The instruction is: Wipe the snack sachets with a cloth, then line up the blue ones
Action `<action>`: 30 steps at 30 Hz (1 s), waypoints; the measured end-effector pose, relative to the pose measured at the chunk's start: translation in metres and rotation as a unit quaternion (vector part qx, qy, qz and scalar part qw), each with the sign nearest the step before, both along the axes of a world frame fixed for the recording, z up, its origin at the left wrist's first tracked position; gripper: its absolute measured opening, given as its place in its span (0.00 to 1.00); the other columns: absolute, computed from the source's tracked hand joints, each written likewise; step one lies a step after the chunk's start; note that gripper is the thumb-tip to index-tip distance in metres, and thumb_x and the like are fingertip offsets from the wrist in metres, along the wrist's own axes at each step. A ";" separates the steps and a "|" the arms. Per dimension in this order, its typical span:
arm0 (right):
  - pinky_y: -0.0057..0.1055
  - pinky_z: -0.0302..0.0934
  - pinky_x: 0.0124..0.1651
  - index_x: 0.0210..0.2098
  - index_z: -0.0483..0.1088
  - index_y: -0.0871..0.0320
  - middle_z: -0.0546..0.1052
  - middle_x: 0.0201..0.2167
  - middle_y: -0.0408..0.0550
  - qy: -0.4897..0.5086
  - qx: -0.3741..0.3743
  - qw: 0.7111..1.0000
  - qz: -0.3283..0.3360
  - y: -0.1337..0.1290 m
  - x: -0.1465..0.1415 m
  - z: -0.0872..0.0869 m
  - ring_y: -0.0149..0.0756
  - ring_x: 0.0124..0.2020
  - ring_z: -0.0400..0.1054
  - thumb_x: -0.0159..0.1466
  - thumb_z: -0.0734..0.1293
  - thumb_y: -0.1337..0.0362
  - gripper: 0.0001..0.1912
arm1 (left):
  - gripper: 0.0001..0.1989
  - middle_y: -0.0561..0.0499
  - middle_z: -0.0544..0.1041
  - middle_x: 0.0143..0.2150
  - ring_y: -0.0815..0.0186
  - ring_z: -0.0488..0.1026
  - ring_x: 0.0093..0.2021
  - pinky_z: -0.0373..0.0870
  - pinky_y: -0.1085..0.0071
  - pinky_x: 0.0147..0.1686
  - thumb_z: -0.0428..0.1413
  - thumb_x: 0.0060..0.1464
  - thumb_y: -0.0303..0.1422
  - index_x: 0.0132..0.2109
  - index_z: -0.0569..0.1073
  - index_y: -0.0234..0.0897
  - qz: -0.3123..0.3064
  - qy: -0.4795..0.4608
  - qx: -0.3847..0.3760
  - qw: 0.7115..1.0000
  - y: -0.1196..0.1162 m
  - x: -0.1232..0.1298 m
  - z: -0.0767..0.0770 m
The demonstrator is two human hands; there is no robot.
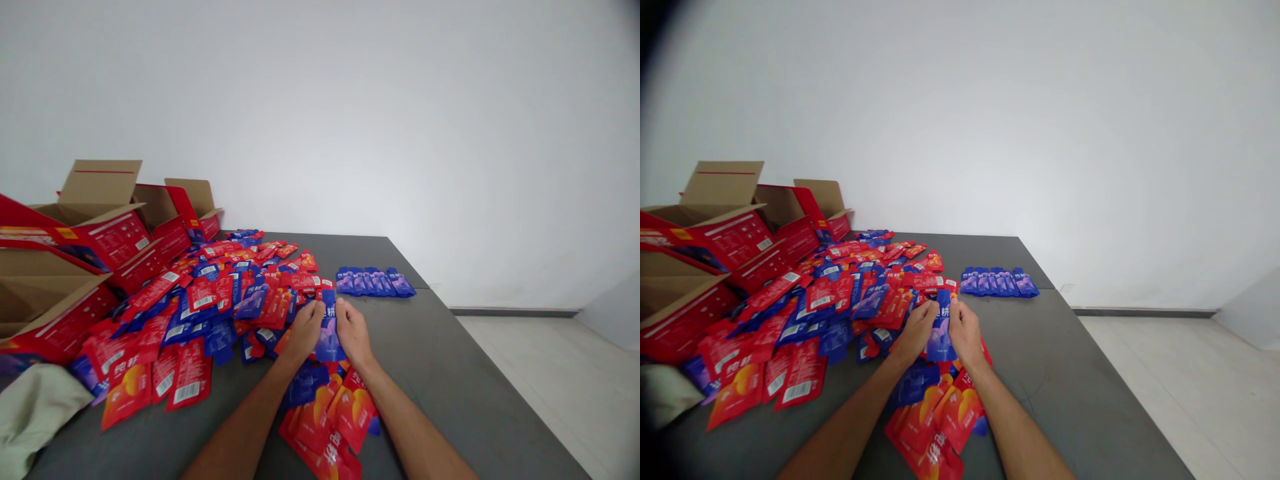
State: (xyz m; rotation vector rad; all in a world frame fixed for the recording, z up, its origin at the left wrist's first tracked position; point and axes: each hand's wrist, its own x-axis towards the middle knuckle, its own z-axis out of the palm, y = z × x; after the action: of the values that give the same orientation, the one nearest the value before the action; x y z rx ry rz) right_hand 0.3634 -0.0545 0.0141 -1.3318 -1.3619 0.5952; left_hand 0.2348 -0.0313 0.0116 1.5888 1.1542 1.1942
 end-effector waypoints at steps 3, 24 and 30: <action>0.28 0.49 0.30 0.27 0.65 0.55 0.68 0.23 0.41 -0.074 0.006 0.996 -0.043 -0.001 -0.005 -0.003 0.32 0.25 0.61 0.71 0.52 0.48 0.24 | 0.18 0.53 0.70 0.27 0.66 0.66 0.29 0.55 0.70 0.30 0.42 0.65 0.43 0.30 0.66 0.39 0.063 0.080 0.037 0.994 -0.008 0.006 0.003; 0.26 0.50 0.30 0.24 0.61 0.56 0.63 0.22 0.38 0.006 0.025 1.000 0.009 -0.003 0.000 0.008 0.29 0.26 0.55 0.69 0.57 0.47 0.23 | 0.19 0.54 0.68 0.25 0.67 0.63 0.27 0.52 0.71 0.29 0.45 0.63 0.42 0.27 0.65 0.39 0.030 0.083 0.078 0.993 -0.011 0.005 0.006; 0.27 0.47 0.29 0.23 0.59 0.56 0.61 0.20 0.37 -0.039 0.039 0.997 -0.051 0.000 0.002 0.008 0.29 0.24 0.53 0.70 0.56 0.48 0.23 | 0.22 0.57 0.61 0.18 0.69 0.58 0.21 0.48 0.69 0.26 0.51 0.58 0.48 0.22 0.62 0.40 0.065 0.105 0.041 0.991 -0.014 0.007 0.012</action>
State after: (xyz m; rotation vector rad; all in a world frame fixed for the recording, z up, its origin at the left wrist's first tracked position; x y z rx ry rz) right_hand 0.3658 -0.0547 0.0219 -1.3642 -1.3561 0.4208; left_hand 0.2423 -0.0448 0.0239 1.7569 1.3775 1.1917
